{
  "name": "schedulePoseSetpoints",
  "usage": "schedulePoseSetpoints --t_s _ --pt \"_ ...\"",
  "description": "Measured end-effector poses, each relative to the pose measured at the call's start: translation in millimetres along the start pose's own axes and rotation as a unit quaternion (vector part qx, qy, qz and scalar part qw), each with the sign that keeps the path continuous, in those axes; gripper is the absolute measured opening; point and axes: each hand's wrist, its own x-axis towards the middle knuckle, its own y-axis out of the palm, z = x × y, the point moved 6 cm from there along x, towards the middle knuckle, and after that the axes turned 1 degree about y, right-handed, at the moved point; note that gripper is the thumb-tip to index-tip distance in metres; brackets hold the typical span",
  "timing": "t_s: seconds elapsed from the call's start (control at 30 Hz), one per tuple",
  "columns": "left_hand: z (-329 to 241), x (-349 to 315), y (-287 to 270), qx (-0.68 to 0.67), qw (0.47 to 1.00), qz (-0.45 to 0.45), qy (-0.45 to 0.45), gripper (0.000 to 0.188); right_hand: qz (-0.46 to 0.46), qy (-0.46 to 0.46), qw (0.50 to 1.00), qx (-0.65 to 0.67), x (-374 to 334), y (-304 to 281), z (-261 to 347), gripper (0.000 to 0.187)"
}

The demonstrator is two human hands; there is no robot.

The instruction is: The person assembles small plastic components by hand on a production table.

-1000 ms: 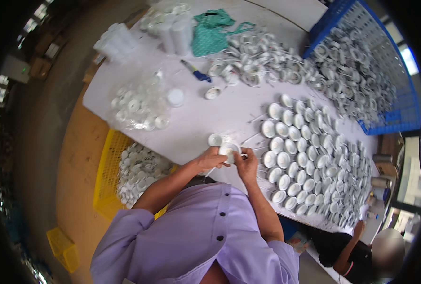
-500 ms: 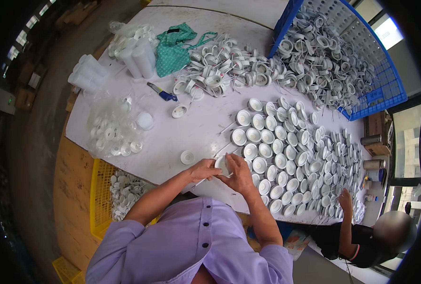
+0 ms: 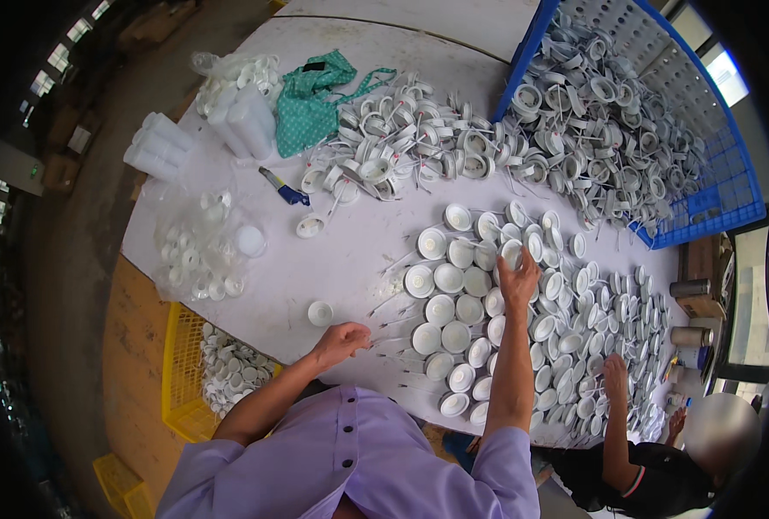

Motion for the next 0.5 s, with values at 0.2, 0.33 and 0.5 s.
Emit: schedulePoseSetpoints --t_s 0.2,0.33,0.5 --pt "23 -5 -8 -0.023 0.998 -0.046 -0.029 0.027 0.002 -0.014 0.998 -0.066 5 18 -5 0.058" --pt "26 0 -3 -0.036 0.998 -0.046 -0.033 0.024 -0.002 -0.009 0.998 -0.069 3 21 -7 0.057" --pt "22 2 -4 -0.047 0.996 -0.066 -0.043 0.022 -0.125 -0.117 0.985 -0.016 17 12 7 0.053"
